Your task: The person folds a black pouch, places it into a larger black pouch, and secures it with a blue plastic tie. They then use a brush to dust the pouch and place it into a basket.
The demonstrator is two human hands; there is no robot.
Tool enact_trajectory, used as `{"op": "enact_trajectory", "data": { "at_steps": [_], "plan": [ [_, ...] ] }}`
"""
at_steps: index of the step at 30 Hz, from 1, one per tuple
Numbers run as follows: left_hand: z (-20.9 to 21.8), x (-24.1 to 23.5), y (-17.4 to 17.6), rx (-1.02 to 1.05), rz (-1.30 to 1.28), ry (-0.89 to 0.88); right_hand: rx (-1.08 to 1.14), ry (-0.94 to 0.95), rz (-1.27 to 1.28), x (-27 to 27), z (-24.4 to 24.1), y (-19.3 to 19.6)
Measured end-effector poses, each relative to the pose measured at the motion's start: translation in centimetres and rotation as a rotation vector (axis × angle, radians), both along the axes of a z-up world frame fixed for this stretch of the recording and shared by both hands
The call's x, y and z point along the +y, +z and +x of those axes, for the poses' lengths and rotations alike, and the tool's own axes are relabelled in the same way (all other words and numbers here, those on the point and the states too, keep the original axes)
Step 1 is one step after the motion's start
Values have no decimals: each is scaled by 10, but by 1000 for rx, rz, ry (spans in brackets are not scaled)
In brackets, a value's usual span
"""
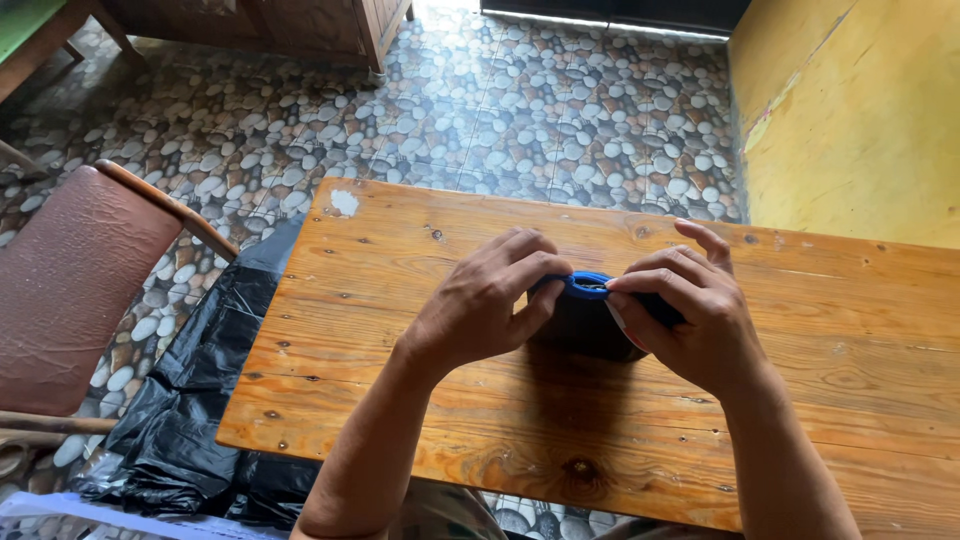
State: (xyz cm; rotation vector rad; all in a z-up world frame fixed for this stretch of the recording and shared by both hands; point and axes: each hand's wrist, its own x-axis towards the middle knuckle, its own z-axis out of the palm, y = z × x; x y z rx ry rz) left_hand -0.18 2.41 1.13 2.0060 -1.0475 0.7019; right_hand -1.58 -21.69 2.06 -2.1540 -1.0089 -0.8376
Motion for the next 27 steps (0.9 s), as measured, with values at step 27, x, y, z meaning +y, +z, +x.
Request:
{"op": "enact_trajectory", "data": {
  "at_steps": [27],
  "plan": [
    [-6, -5, 7, -347, 256, 214, -8, -21, 8, -3, 4, -3]
  ]
}}
